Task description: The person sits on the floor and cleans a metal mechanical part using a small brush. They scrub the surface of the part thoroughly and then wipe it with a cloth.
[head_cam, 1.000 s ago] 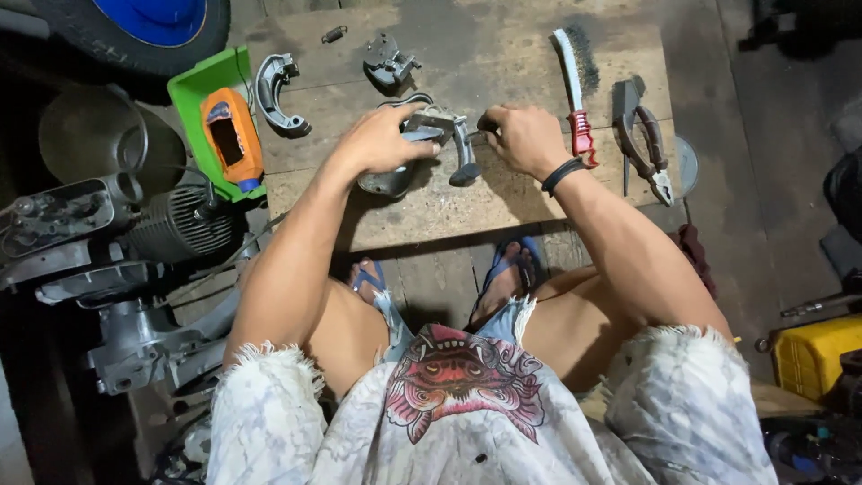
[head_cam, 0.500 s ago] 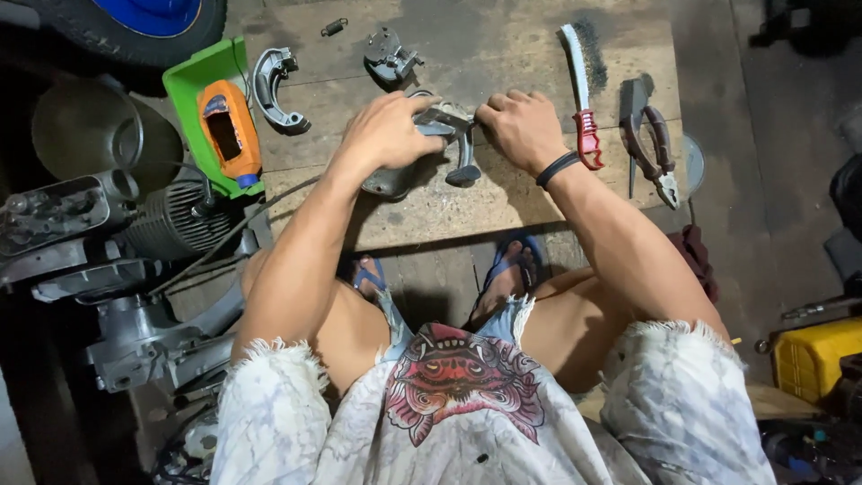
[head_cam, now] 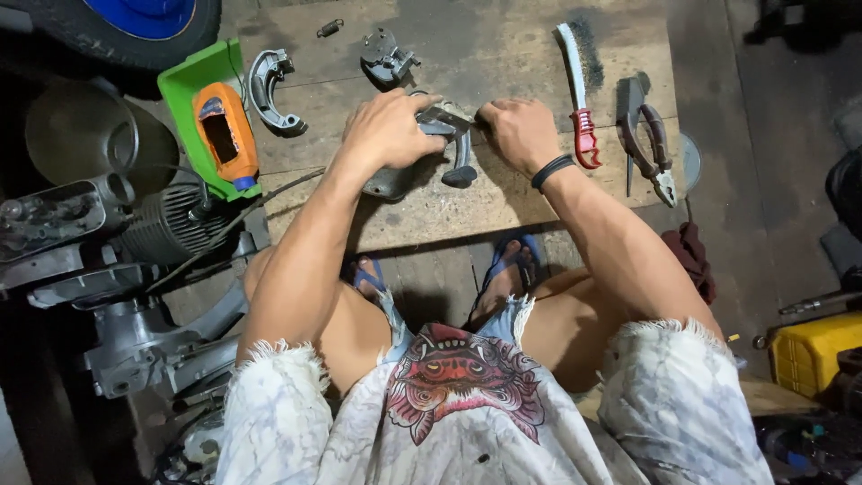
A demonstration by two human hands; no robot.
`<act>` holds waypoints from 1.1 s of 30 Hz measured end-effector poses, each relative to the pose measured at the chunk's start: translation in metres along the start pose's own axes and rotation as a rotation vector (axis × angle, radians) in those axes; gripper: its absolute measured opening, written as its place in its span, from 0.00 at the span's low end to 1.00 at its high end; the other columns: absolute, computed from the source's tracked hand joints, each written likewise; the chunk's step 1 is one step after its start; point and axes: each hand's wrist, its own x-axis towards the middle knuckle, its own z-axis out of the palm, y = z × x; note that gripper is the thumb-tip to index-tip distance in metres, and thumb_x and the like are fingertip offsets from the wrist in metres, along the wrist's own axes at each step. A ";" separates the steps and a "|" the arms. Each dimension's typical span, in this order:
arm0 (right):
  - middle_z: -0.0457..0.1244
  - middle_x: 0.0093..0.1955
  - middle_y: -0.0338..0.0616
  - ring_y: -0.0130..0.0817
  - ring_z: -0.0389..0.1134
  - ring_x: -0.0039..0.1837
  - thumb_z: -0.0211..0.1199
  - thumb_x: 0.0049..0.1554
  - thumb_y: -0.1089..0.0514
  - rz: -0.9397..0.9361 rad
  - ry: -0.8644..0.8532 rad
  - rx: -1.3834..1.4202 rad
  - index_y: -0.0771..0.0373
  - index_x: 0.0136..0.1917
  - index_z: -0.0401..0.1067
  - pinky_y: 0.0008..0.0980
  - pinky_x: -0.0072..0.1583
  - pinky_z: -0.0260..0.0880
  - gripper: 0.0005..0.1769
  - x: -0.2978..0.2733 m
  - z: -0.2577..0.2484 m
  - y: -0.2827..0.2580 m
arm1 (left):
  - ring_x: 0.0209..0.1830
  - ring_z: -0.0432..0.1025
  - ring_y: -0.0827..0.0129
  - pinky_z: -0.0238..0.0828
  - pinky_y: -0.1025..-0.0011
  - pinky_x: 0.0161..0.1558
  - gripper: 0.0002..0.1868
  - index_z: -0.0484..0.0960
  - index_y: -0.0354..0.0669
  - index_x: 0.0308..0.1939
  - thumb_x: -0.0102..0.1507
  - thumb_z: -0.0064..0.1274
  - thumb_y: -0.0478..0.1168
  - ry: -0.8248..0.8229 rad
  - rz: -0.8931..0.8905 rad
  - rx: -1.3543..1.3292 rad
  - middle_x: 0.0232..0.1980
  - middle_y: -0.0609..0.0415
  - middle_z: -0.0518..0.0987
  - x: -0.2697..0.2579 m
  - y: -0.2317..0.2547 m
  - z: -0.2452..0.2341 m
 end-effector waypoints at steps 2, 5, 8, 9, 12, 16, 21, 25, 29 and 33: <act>0.68 0.37 0.38 0.39 0.71 0.39 0.55 0.69 0.48 -0.005 -0.029 -0.037 0.54 0.48 0.74 0.42 0.45 0.72 0.13 0.001 -0.007 -0.007 | 0.77 0.55 0.49 0.54 0.40 0.69 0.39 0.64 0.67 0.75 0.58 0.52 0.57 0.000 -0.001 0.004 0.79 0.44 0.56 0.000 -0.001 0.001; 0.67 0.34 0.36 0.37 0.70 0.34 0.52 0.70 0.48 0.036 -0.100 -0.085 0.53 0.51 0.72 0.41 0.41 0.72 0.12 0.003 -0.005 -0.010 | 0.77 0.54 0.50 0.51 0.38 0.70 0.39 0.63 0.67 0.75 0.59 0.52 0.58 -0.001 0.004 0.011 0.79 0.45 0.55 0.002 -0.001 0.003; 0.65 0.29 0.39 0.38 0.67 0.29 0.49 0.71 0.48 0.103 -0.163 -0.091 0.53 0.52 0.70 0.41 0.33 0.72 0.13 0.002 -0.003 -0.012 | 0.77 0.55 0.48 0.51 0.36 0.70 0.39 0.63 0.67 0.75 0.58 0.52 0.57 0.001 0.003 0.011 0.79 0.43 0.56 0.000 0.001 0.003; 0.64 0.27 0.41 0.38 0.66 0.27 0.46 0.72 0.47 0.128 -0.183 -0.089 0.53 0.51 0.70 0.40 0.29 0.69 0.15 0.001 -0.004 -0.012 | 0.76 0.56 0.47 0.53 0.36 0.69 0.39 0.64 0.68 0.74 0.58 0.52 0.56 0.005 -0.001 0.009 0.79 0.43 0.56 0.000 0.002 0.002; 0.62 0.25 0.40 0.38 0.65 0.26 0.43 0.71 0.54 0.151 -0.222 -0.023 0.55 0.56 0.71 0.43 0.30 0.72 0.15 0.005 -0.011 -0.013 | 0.77 0.54 0.48 0.49 0.33 0.70 0.39 0.64 0.66 0.75 0.59 0.53 0.56 0.010 0.011 -0.013 0.79 0.42 0.56 0.000 0.001 0.003; 0.57 0.23 0.32 0.30 0.60 0.23 0.46 0.70 0.54 0.006 -0.160 -0.240 0.52 0.55 0.69 0.35 0.27 0.66 0.10 0.012 0.001 -0.014 | 0.76 0.56 0.45 0.51 0.35 0.70 0.38 0.64 0.66 0.74 0.59 0.55 0.55 0.016 0.002 -0.008 0.79 0.40 0.55 0.002 0.001 0.007; 0.65 0.36 0.41 0.39 0.68 0.37 0.49 0.73 0.52 -0.098 -0.103 0.003 0.60 0.46 0.71 0.44 0.40 0.78 0.17 0.012 -0.003 -0.006 | 0.76 0.55 0.45 0.49 0.34 0.70 0.39 0.63 0.65 0.75 0.59 0.54 0.56 0.030 0.010 -0.017 0.79 0.39 0.55 0.003 -0.001 0.010; 0.67 0.34 0.45 0.43 0.70 0.32 0.52 0.67 0.59 -0.105 -0.226 -0.086 0.60 0.47 0.74 0.45 0.37 0.76 0.11 0.007 0.015 -0.006 | 0.76 0.55 0.44 0.48 0.36 0.71 0.39 0.64 0.61 0.75 0.59 0.55 0.56 0.051 0.031 -0.027 0.78 0.37 0.56 0.005 -0.001 0.014; 0.67 0.31 0.46 0.42 0.70 0.32 0.49 0.68 0.59 -0.140 -0.398 -0.084 0.62 0.37 0.71 0.41 0.38 0.76 0.19 0.007 0.022 -0.010 | 0.77 0.55 0.46 0.48 0.35 0.71 0.39 0.63 0.64 0.74 0.60 0.57 0.58 0.043 -0.007 -0.015 0.79 0.40 0.54 0.003 0.001 0.012; 0.71 0.38 0.50 0.50 0.72 0.41 0.58 0.58 0.59 -0.087 -0.599 0.193 0.56 0.52 0.75 0.48 0.48 0.76 0.09 0.014 -0.026 -0.017 | 0.77 0.54 0.46 0.49 0.35 0.70 0.39 0.65 0.63 0.74 0.59 0.56 0.57 0.045 -0.004 -0.031 0.79 0.38 0.54 0.002 0.001 0.013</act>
